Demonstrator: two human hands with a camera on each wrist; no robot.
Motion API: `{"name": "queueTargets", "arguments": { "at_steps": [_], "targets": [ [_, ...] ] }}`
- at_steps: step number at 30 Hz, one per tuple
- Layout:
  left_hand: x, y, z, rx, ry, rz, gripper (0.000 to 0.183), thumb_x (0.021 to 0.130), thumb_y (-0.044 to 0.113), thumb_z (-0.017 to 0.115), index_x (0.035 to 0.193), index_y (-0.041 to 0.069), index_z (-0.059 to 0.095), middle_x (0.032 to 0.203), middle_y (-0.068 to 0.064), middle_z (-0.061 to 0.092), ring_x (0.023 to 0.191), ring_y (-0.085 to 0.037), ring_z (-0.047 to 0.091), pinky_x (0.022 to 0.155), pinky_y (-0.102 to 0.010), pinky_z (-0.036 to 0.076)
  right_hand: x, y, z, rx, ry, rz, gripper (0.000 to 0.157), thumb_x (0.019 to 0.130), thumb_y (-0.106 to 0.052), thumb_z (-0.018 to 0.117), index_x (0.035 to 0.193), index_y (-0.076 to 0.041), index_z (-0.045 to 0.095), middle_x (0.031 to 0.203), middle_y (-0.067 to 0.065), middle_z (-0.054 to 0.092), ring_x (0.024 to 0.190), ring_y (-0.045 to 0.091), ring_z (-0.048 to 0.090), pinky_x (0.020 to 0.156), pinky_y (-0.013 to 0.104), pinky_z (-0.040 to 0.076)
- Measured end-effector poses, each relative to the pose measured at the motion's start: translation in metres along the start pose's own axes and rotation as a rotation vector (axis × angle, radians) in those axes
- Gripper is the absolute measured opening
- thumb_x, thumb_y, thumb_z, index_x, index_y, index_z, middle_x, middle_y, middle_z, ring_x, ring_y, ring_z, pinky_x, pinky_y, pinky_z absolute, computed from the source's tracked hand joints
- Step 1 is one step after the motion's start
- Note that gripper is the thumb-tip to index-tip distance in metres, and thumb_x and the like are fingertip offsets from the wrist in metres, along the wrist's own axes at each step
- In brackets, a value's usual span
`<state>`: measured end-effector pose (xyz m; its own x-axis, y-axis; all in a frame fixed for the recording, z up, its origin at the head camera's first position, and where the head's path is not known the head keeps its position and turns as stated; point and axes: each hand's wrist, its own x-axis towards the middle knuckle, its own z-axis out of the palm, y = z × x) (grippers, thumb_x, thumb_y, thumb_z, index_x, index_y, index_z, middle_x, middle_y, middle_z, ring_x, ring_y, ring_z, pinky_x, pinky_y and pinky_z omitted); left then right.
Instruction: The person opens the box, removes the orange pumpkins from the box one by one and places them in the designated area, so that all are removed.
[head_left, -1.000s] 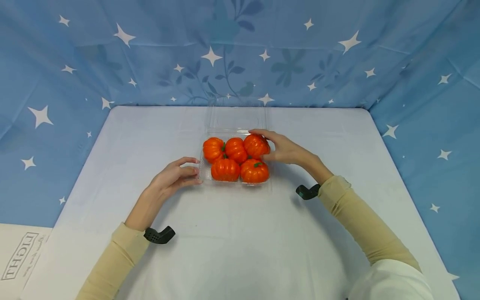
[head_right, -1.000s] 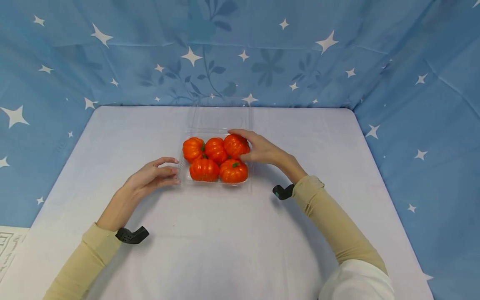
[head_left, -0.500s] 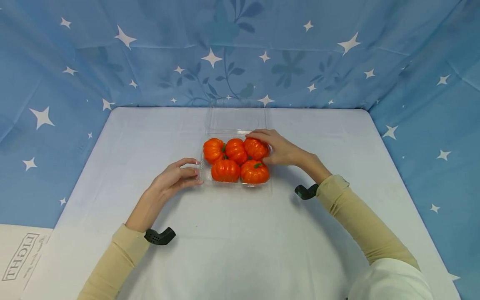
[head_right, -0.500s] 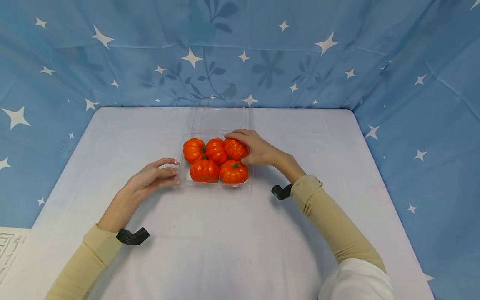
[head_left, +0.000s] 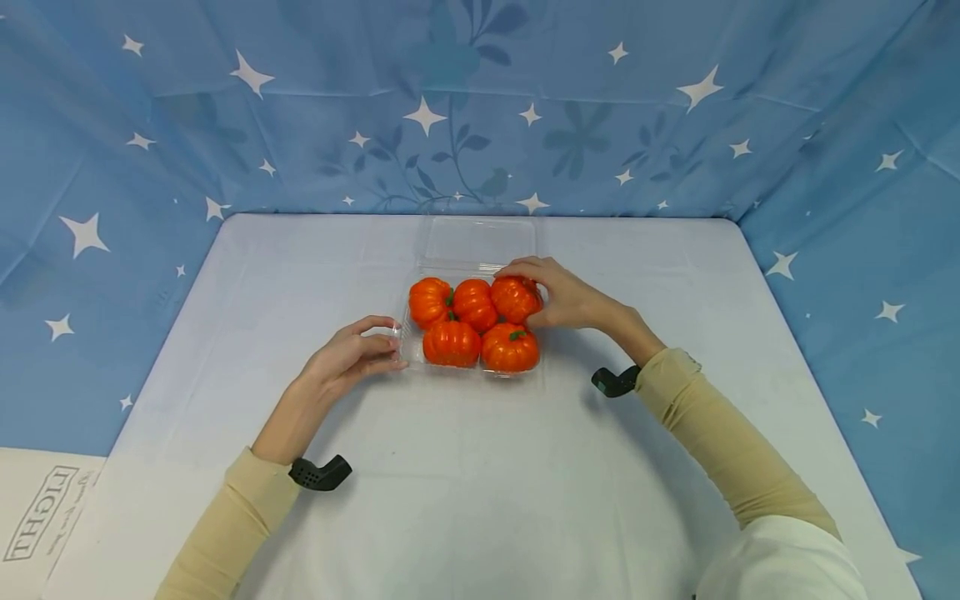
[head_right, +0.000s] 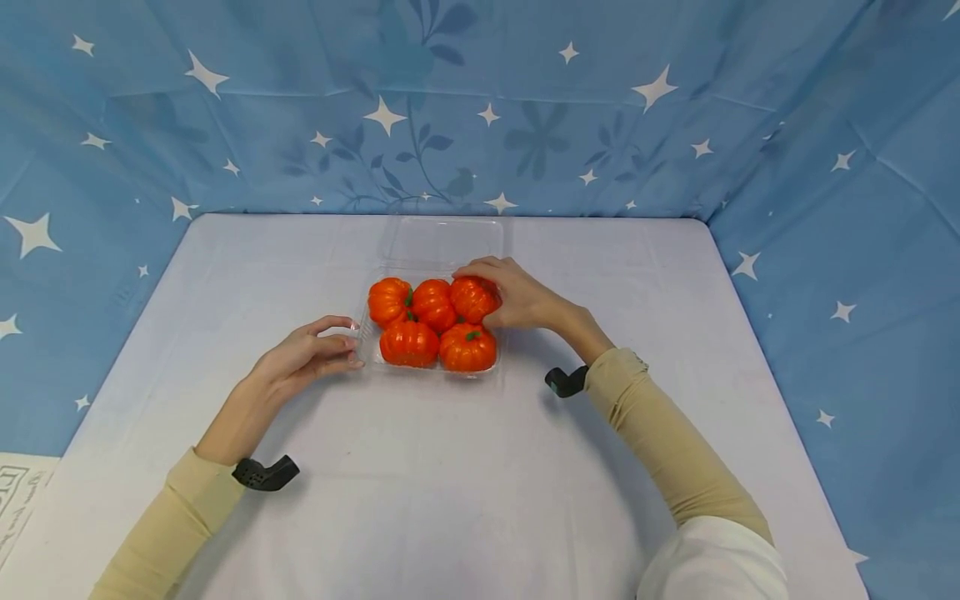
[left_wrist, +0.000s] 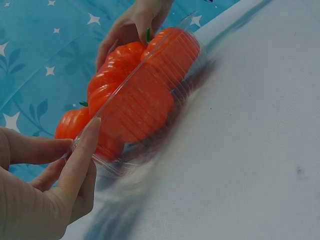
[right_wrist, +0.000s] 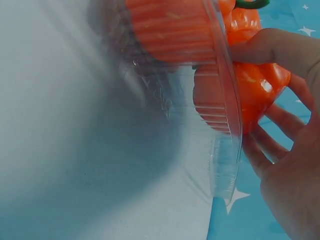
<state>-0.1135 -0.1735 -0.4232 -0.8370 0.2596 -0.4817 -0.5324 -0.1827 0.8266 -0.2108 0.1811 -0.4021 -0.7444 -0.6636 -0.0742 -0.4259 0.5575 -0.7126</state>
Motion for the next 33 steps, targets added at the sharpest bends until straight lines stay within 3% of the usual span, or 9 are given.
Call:
{"name": "queueTargets", "arguments": {
  "at_steps": [6, 11, 15, 20, 26, 33],
  "targets": [
    [0.0, 0.0, 0.0, 0.003, 0.001, 0.007, 0.034, 0.101, -0.008, 0.048, 0.134, 0.0, 0.046, 0.098, -0.01, 0.054, 0.086, -0.018, 0.06, 0.086, -0.034, 0.065, -0.002, 0.003, -0.004, 0.061, -0.031, 0.033, 0.083, 0.078, -0.008, 0.077, 0.154, -0.017, 0.046, 0.159, 0.009, 0.038, 0.141, 0.034, 0.035, 0.112, 0.063, 0.043],
    [-0.002, 0.0, -0.001, -0.002, 0.008, -0.002, 0.035, 0.101, -0.009, 0.049, 0.135, 0.0, 0.045, 0.099, -0.01, 0.053, 0.085, -0.018, 0.06, 0.085, -0.034, 0.066, -0.009, 0.006, -0.012, 0.25, -0.034, 0.051, 0.077, 0.082, -0.01, 0.078, 0.152, -0.017, 0.046, 0.149, 0.007, 0.045, 0.131, 0.033, 0.044, 0.115, 0.059, 0.041],
    [-0.002, 0.001, -0.002, -0.008, 0.009, -0.01, 0.036, 0.102, -0.009, 0.048, 0.136, 0.0, 0.044, 0.1, -0.01, 0.053, 0.086, -0.019, 0.059, 0.086, -0.034, 0.065, -0.013, 0.008, -0.017, 0.36, -0.038, 0.063, 0.076, 0.084, -0.01, 0.078, 0.152, -0.017, 0.043, 0.146, 0.006, 0.048, 0.135, 0.031, 0.044, 0.117, 0.058, 0.041],
    [-0.002, 0.002, -0.001, -0.006, 0.003, -0.01, 0.036, 0.102, -0.008, 0.048, 0.136, 0.0, 0.044, 0.098, -0.01, 0.054, 0.085, -0.019, 0.059, 0.087, -0.034, 0.065, -0.019, 0.009, -0.019, 0.402, -0.022, 0.087, 0.079, 0.086, -0.011, 0.079, 0.152, -0.015, 0.037, 0.149, 0.006, 0.047, 0.142, 0.028, 0.041, 0.121, 0.057, 0.038],
    [-0.002, 0.001, -0.001, -0.015, 0.005, -0.007, 0.035, 0.102, -0.008, 0.049, 0.136, -0.001, 0.044, 0.098, -0.01, 0.054, 0.084, -0.019, 0.059, 0.088, -0.035, 0.065, -0.025, 0.005, -0.021, 0.396, 0.0, 0.086, 0.092, 0.084, -0.011, 0.079, 0.16, -0.029, 0.03, 0.152, 0.006, 0.042, 0.135, 0.028, 0.047, 0.12, 0.054, 0.04],
    [-0.004, 0.0, -0.004, -0.013, -0.007, -0.001, 0.033, 0.102, -0.008, 0.048, 0.134, -0.002, 0.044, 0.098, -0.01, 0.054, 0.085, -0.019, 0.059, 0.089, -0.035, 0.065, -0.027, 0.006, -0.02, 0.393, 0.032, 0.102, 0.074, 0.084, -0.01, 0.079, 0.149, -0.016, 0.043, 0.146, 0.005, 0.048, 0.132, 0.027, 0.049, 0.116, 0.052, 0.045]
  ]
}}
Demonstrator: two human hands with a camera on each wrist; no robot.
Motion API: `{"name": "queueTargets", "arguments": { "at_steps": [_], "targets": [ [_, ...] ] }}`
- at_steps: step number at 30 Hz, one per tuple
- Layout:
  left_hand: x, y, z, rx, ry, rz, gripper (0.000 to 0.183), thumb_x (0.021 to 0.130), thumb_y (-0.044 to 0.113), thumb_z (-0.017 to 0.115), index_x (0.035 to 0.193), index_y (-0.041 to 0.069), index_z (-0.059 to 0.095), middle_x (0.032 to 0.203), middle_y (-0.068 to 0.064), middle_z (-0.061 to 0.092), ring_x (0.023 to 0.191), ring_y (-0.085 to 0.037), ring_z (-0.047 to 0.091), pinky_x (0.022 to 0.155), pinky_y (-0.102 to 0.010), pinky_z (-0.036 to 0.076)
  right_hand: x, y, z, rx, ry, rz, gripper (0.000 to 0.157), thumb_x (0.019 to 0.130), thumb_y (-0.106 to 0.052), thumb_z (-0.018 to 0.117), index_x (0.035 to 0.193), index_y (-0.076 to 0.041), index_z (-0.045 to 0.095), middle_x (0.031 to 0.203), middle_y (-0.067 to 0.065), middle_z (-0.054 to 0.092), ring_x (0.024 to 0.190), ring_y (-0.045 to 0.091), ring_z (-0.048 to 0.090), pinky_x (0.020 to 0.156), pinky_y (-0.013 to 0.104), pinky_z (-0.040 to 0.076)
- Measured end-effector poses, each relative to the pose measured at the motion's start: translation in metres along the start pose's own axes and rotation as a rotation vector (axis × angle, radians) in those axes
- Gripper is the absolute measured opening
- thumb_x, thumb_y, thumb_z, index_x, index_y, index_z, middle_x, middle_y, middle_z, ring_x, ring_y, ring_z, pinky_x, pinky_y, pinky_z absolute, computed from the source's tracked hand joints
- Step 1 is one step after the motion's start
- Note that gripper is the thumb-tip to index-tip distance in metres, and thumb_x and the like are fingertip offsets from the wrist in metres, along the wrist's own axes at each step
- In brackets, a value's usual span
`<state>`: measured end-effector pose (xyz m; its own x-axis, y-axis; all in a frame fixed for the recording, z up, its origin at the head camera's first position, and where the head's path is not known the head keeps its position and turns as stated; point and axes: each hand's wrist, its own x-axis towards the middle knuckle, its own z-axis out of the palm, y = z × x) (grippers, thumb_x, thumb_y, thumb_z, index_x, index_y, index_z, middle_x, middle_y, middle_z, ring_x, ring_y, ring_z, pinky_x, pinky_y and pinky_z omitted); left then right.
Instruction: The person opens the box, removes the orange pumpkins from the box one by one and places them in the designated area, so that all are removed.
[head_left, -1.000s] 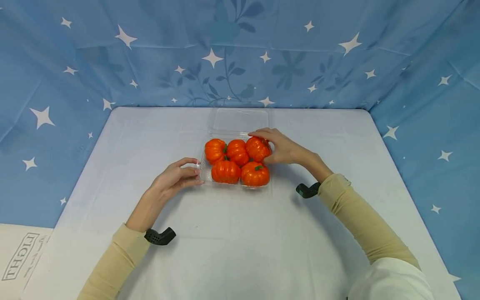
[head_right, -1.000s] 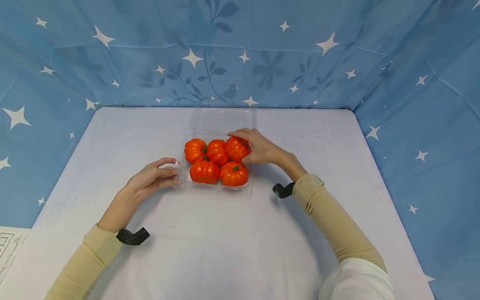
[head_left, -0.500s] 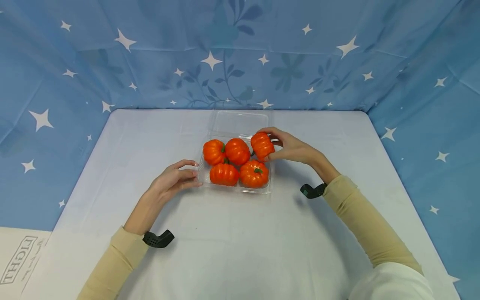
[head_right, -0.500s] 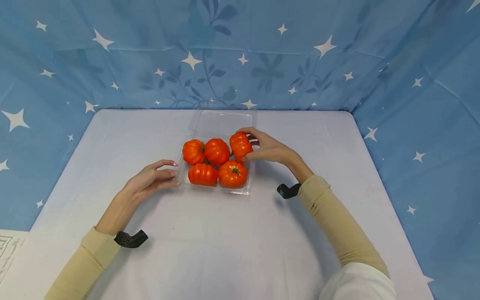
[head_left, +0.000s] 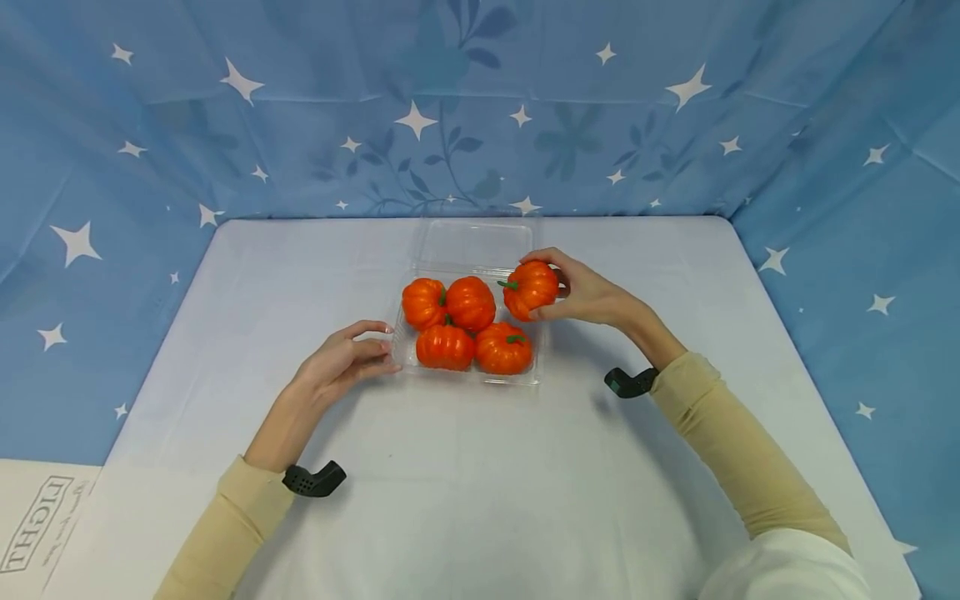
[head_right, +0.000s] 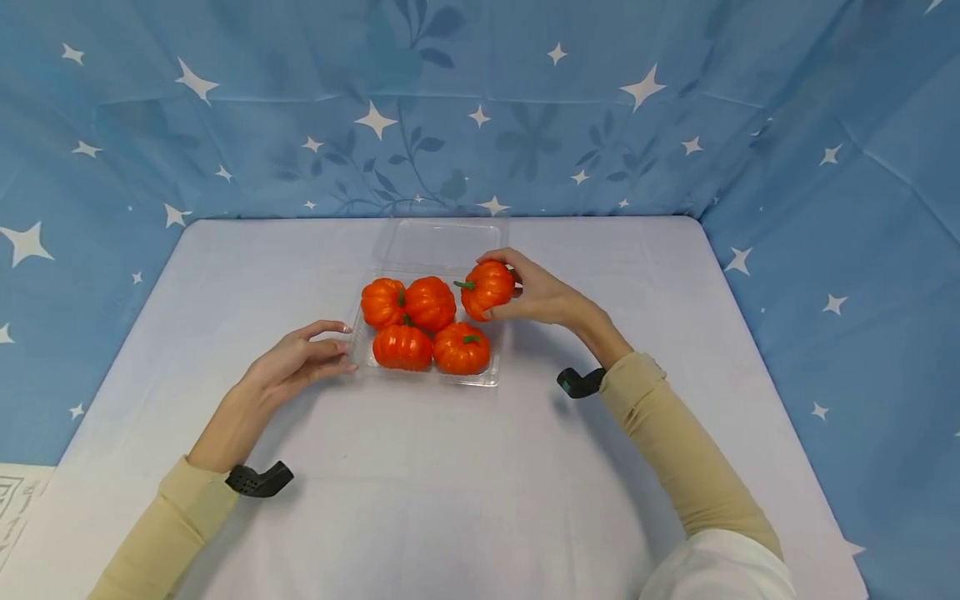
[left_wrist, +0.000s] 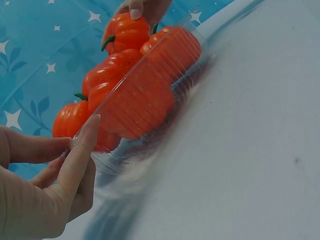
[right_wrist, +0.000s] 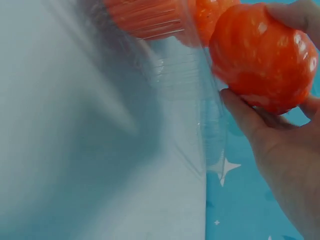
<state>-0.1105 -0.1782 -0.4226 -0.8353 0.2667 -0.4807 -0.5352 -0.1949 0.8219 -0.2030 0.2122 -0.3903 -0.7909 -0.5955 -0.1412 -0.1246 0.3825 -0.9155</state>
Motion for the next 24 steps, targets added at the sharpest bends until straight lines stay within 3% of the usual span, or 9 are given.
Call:
{"name": "queueTargets", "arguments": {
  "at_steps": [8, 14, 20, 24],
  "targets": [
    [-0.003, -0.002, -0.001, -0.012, -0.008, 0.008, 0.029, 0.103, -0.007, 0.048, 0.131, -0.001, 0.044, 0.097, -0.008, 0.054, 0.085, -0.017, 0.058, 0.088, -0.034, 0.065, -0.003, 0.007, 0.002, 0.014, 0.089, -0.007, 0.068, 0.084, -0.011, 0.08, 0.143, -0.011, 0.046, 0.141, 0.006, 0.052, 0.13, 0.026, 0.05, 0.117, 0.052, 0.044],
    [-0.017, -0.009, -0.009, -0.04, -0.001, 0.0, 0.031, 0.103, -0.008, 0.047, 0.132, -0.001, 0.042, 0.097, -0.009, 0.053, 0.086, -0.016, 0.058, 0.09, -0.036, 0.064, -0.009, 0.014, 0.012, 0.032, 0.145, 0.03, 0.069, 0.085, -0.018, 0.083, 0.14, -0.006, 0.043, 0.146, 0.01, 0.05, 0.131, 0.03, 0.051, 0.114, 0.05, 0.049],
    [-0.022, -0.007, -0.012, -0.084, 0.009, 0.025, 0.028, 0.103, -0.007, 0.049, 0.129, 0.001, 0.043, 0.09, -0.008, 0.055, 0.082, -0.017, 0.06, 0.089, -0.037, 0.065, -0.017, 0.013, 0.002, 0.019, 0.232, 0.032, 0.062, 0.087, -0.021, 0.083, 0.136, -0.007, 0.048, 0.146, 0.006, 0.052, 0.132, 0.027, 0.052, 0.115, 0.05, 0.048],
    [-0.025, -0.005, -0.014, -0.103, 0.007, 0.032, 0.024, 0.103, -0.007, 0.049, 0.124, 0.002, 0.044, 0.09, -0.008, 0.055, 0.082, -0.018, 0.06, 0.089, -0.038, 0.065, -0.024, 0.017, -0.003, 0.008, 0.236, 0.061, 0.065, 0.088, -0.021, 0.082, 0.139, -0.005, 0.044, 0.148, 0.009, 0.049, 0.136, 0.029, 0.05, 0.119, 0.049, 0.044]
  ]
}}
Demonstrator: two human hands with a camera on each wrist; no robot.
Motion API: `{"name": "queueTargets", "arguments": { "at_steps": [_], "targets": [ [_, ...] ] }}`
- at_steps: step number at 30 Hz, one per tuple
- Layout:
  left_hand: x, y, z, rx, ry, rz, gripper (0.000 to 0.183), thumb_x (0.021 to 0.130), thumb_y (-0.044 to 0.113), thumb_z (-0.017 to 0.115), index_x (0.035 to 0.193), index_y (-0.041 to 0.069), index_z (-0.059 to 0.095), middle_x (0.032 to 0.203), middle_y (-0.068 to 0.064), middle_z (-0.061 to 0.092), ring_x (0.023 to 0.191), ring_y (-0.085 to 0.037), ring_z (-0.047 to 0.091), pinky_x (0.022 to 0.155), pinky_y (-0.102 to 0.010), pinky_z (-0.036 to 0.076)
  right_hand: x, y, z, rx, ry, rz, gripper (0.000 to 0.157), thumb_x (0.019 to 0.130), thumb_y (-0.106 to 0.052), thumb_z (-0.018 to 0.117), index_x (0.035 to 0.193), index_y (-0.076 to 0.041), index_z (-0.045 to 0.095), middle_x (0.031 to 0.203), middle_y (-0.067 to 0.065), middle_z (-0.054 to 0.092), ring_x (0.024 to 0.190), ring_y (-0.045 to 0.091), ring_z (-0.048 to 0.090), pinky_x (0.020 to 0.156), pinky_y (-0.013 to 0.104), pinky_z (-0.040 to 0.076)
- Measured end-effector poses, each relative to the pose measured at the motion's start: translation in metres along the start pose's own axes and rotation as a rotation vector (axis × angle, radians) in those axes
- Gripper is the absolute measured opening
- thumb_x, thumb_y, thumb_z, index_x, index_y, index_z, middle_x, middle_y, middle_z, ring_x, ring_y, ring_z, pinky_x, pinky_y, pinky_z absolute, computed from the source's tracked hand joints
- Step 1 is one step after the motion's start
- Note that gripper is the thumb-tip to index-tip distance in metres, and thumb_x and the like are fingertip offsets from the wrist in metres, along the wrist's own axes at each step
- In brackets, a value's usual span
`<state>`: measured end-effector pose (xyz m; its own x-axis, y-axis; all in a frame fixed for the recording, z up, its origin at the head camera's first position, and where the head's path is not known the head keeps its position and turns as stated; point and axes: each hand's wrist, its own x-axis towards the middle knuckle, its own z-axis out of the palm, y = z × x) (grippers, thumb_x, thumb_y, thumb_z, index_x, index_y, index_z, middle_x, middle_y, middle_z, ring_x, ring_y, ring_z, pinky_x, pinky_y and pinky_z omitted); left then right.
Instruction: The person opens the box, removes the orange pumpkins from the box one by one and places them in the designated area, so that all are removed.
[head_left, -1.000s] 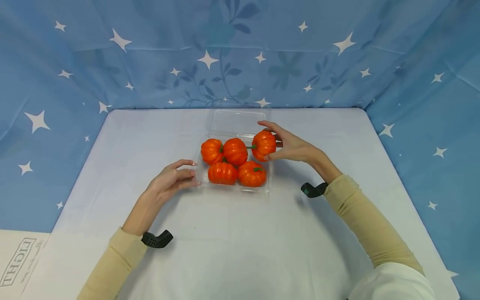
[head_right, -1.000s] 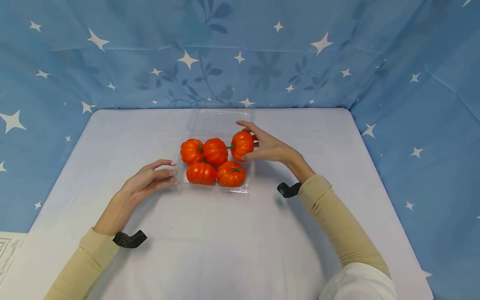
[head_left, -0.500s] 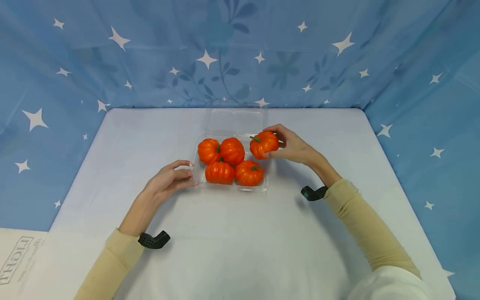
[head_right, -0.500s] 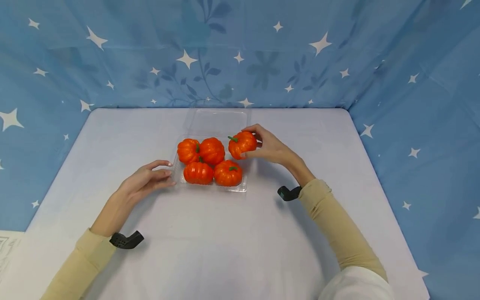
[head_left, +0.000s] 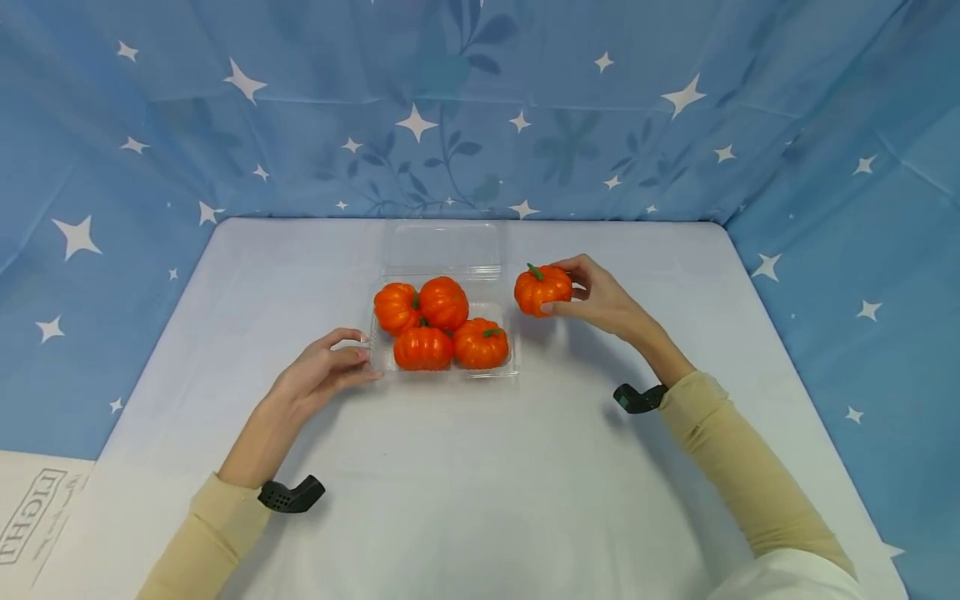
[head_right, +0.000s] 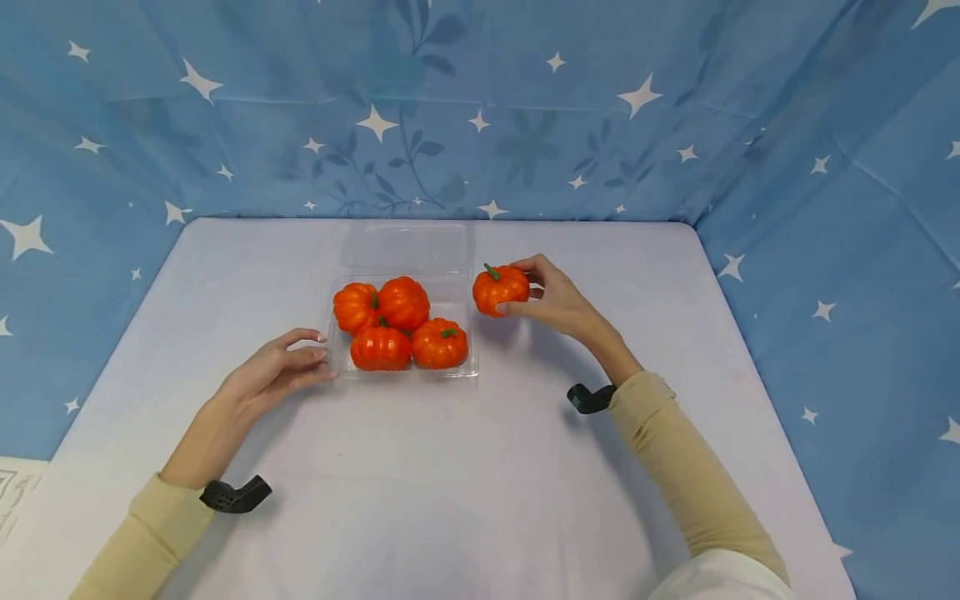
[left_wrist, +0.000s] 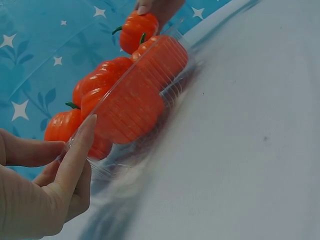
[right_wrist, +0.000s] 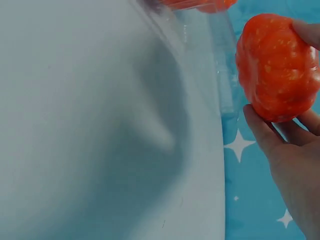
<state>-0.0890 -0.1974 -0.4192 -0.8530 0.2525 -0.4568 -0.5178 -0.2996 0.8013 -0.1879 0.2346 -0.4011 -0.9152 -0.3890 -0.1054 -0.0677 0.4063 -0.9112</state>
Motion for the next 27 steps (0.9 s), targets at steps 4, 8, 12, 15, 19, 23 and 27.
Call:
{"name": "queueTargets", "arguments": {
  "at_steps": [4, 8, 12, 15, 19, 23, 27],
  "targets": [
    [0.001, 0.002, -0.003, -0.004, -0.003, -0.001, 0.023, 0.103, -0.007, 0.049, 0.124, 0.002, 0.045, 0.092, -0.008, 0.055, 0.084, -0.018, 0.059, 0.09, -0.039, 0.065, -0.002, 0.007, -0.006, -0.025, 0.002, 0.03, 0.069, 0.089, -0.019, 0.08, 0.141, 0.0, 0.039, 0.151, 0.015, 0.047, 0.14, 0.033, 0.046, 0.122, 0.051, 0.039],
    [0.001, 0.003, -0.006, 0.001, -0.011, -0.009, 0.024, 0.103, -0.006, 0.05, 0.126, 0.002, 0.045, 0.092, -0.008, 0.056, 0.086, -0.018, 0.059, 0.091, -0.039, 0.064, -0.002, 0.016, -0.01, -0.054, 0.02, 0.056, 0.066, 0.089, -0.015, 0.078, 0.139, 0.003, 0.04, 0.15, 0.017, 0.048, 0.14, 0.036, 0.047, 0.123, 0.052, 0.038],
    [0.001, 0.006, -0.01, -0.006, -0.005, -0.014, 0.025, 0.103, -0.006, 0.052, 0.126, 0.003, 0.046, 0.089, -0.008, 0.057, 0.084, -0.018, 0.06, 0.09, -0.038, 0.064, 0.0, 0.023, -0.01, -0.07, 0.031, 0.077, 0.066, 0.088, -0.015, 0.079, 0.138, 0.003, 0.041, 0.151, 0.017, 0.048, 0.139, 0.038, 0.048, 0.123, 0.053, 0.038],
    [0.0, 0.007, -0.014, -0.002, -0.006, -0.013, 0.025, 0.103, -0.005, 0.053, 0.127, 0.002, 0.047, 0.09, -0.008, 0.057, 0.084, -0.018, 0.06, 0.091, -0.038, 0.064, 0.004, 0.029, -0.008, -0.083, 0.037, 0.085, 0.067, 0.089, -0.017, 0.08, 0.139, 0.002, 0.04, 0.153, 0.016, 0.047, 0.141, 0.038, 0.047, 0.123, 0.053, 0.037],
    [0.001, 0.007, -0.016, 0.014, -0.015, -0.023, 0.024, 0.104, -0.004, 0.052, 0.127, 0.003, 0.048, 0.093, -0.008, 0.055, 0.084, -0.017, 0.06, 0.091, -0.038, 0.064, 0.008, 0.037, -0.008, -0.097, 0.046, 0.099, 0.069, 0.089, -0.022, 0.082, 0.14, -0.002, 0.04, 0.153, 0.013, 0.047, 0.143, 0.036, 0.045, 0.124, 0.053, 0.036],
    [0.003, 0.006, -0.016, 0.013, -0.015, -0.025, 0.023, 0.104, -0.004, 0.052, 0.126, 0.002, 0.048, 0.089, -0.008, 0.058, 0.081, -0.018, 0.061, 0.09, -0.037, 0.065, 0.01, 0.042, -0.008, -0.101, 0.046, 0.104, 0.072, 0.088, -0.021, 0.083, 0.142, -0.003, 0.039, 0.155, 0.013, 0.045, 0.146, 0.036, 0.042, 0.125, 0.052, 0.034],
    [0.003, 0.005, -0.016, 0.014, -0.023, -0.021, 0.026, 0.104, -0.004, 0.052, 0.128, 0.001, 0.047, 0.089, -0.008, 0.058, 0.082, -0.018, 0.062, 0.09, -0.037, 0.065, 0.009, 0.043, -0.009, -0.116, 0.027, 0.12, 0.077, 0.087, -0.018, 0.084, 0.146, -0.004, 0.036, 0.158, 0.015, 0.041, 0.149, 0.037, 0.038, 0.126, 0.053, 0.032]
  ]
}}
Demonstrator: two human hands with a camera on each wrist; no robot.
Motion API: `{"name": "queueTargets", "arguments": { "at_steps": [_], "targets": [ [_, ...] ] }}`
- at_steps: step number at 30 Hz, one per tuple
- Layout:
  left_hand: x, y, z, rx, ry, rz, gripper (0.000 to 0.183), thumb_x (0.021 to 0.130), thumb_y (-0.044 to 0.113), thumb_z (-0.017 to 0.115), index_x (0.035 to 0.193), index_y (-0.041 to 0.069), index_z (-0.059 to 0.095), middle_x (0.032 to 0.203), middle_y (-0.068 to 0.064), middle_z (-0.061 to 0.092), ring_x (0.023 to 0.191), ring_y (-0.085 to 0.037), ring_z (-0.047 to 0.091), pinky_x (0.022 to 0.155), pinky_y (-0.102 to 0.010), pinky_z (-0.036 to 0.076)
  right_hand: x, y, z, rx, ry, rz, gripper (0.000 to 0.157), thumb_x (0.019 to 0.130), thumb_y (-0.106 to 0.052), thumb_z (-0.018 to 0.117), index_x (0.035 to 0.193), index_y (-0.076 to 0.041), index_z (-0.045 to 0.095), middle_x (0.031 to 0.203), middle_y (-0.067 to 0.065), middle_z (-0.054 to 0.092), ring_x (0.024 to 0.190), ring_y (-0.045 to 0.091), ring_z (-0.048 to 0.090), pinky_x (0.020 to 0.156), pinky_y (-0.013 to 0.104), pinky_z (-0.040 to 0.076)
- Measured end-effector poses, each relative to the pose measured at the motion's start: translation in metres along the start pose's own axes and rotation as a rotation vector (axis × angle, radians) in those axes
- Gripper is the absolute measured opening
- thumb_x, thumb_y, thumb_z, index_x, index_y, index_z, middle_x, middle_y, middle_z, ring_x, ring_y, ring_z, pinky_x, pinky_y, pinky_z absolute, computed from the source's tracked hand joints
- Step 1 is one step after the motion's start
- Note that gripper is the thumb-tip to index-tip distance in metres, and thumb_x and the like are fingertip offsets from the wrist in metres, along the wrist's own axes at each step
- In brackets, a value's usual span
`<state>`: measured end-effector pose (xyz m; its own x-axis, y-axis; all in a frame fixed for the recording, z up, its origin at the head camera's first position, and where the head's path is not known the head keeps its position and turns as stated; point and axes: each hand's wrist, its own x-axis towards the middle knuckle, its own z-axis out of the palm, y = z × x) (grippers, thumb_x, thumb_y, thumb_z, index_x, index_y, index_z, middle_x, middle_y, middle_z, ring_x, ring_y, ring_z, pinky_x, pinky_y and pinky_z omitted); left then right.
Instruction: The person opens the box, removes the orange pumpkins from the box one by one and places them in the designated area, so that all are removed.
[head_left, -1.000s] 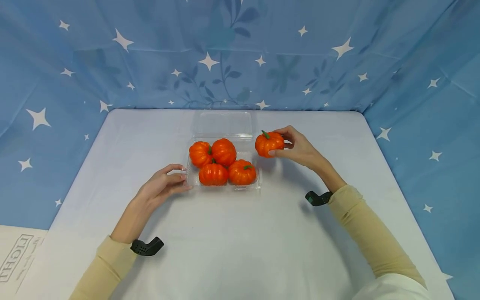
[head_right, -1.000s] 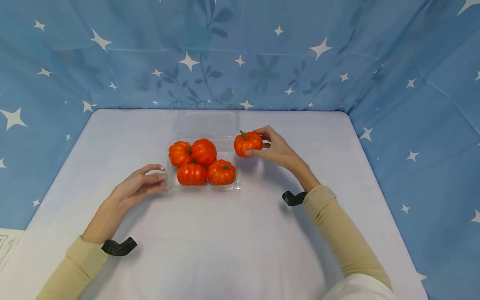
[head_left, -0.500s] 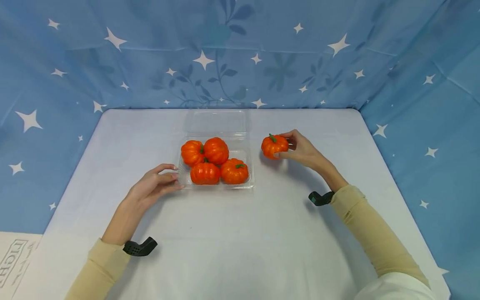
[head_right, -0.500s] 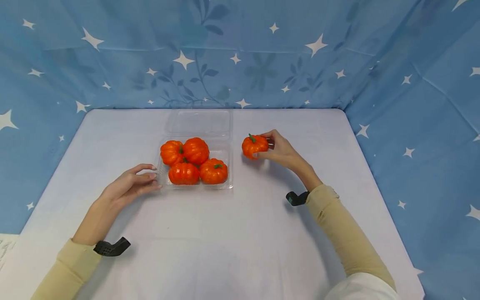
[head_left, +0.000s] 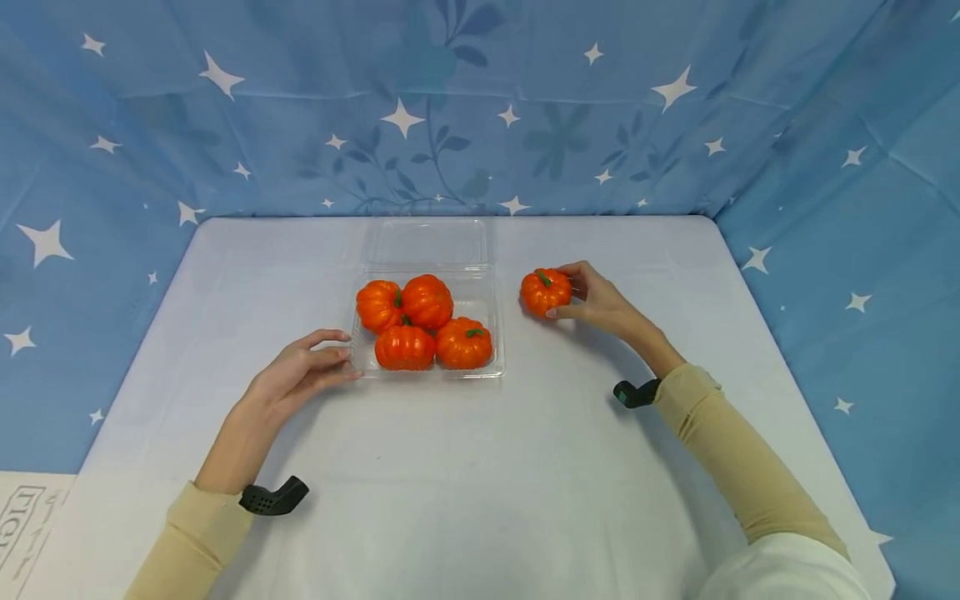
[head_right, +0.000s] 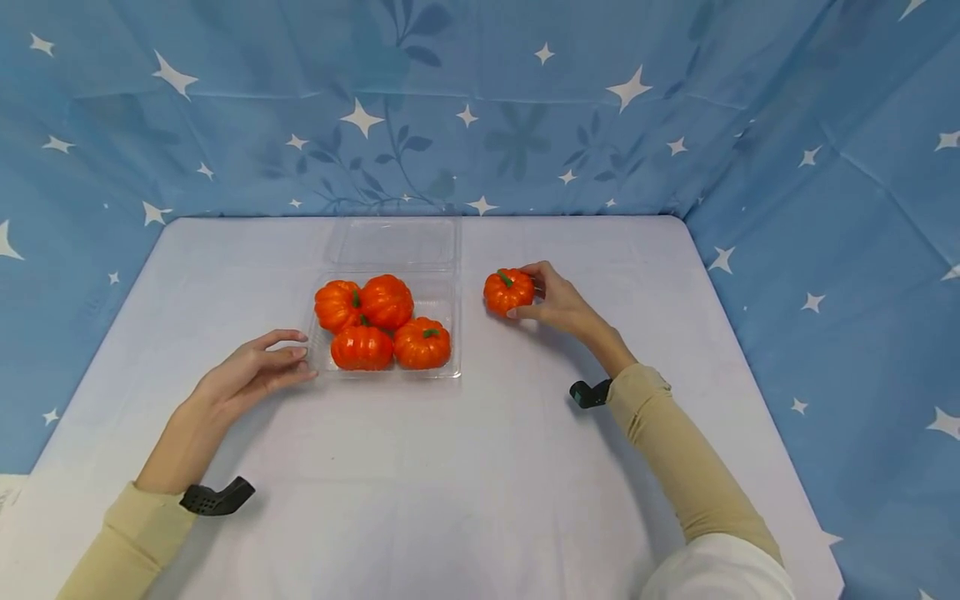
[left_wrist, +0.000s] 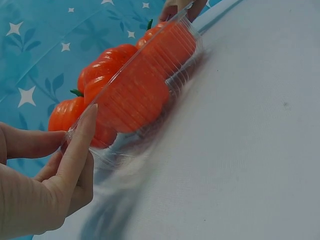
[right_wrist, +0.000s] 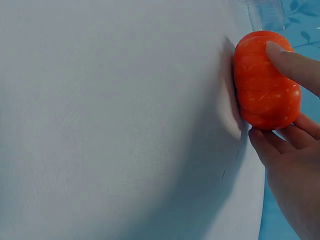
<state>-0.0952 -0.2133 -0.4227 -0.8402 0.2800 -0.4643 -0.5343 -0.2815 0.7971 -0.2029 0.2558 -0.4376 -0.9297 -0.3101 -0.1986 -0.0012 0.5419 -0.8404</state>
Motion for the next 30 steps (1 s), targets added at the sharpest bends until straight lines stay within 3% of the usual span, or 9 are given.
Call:
{"name": "queueTargets", "arguments": {
  "at_steps": [10, 17, 24, 30],
  "targets": [
    [-0.005, -0.001, 0.003, 0.008, -0.009, 0.018, 0.023, 0.104, -0.004, 0.051, 0.126, 0.002, 0.048, 0.095, -0.009, 0.054, 0.084, -0.018, 0.061, 0.093, -0.038, 0.064, -0.001, 0.004, 0.0, -0.038, 0.011, -0.011, 0.083, 0.087, -0.022, 0.085, 0.152, -0.007, 0.036, 0.16, 0.014, 0.039, 0.147, 0.037, 0.04, 0.123, 0.054, 0.036],
    [-0.005, 0.0, 0.005, 0.002, 0.003, 0.013, 0.03, 0.104, -0.005, 0.049, 0.133, 0.0, 0.043, 0.097, -0.009, 0.052, 0.087, -0.018, 0.057, 0.093, -0.038, 0.063, -0.004, 0.001, -0.004, -0.084, 0.049, -0.019, 0.084, 0.088, -0.025, 0.084, 0.154, -0.008, 0.035, 0.163, 0.013, 0.037, 0.145, 0.038, 0.043, 0.121, 0.055, 0.04],
    [-0.004, 0.001, 0.006, 0.019, 0.011, 0.01, 0.034, 0.105, -0.004, 0.05, 0.137, -0.003, 0.039, 0.099, -0.009, 0.05, 0.087, -0.017, 0.056, 0.095, -0.038, 0.062, -0.014, -0.016, -0.011, -0.091, 0.12, -0.107, 0.073, 0.091, -0.016, 0.078, 0.152, -0.004, 0.04, 0.158, 0.019, 0.041, 0.143, 0.039, 0.045, 0.122, 0.055, 0.039],
    [-0.005, -0.004, 0.005, 0.033, 0.021, 0.004, 0.036, 0.105, -0.004, 0.048, 0.139, -0.005, 0.036, 0.101, -0.009, 0.049, 0.085, -0.017, 0.057, 0.094, -0.037, 0.063, -0.018, -0.035, -0.003, -0.084, 0.136, -0.202, 0.063, 0.092, -0.015, 0.078, 0.146, -0.005, 0.047, 0.15, 0.017, 0.051, 0.137, 0.038, 0.05, 0.118, 0.056, 0.042]
  ]
}}
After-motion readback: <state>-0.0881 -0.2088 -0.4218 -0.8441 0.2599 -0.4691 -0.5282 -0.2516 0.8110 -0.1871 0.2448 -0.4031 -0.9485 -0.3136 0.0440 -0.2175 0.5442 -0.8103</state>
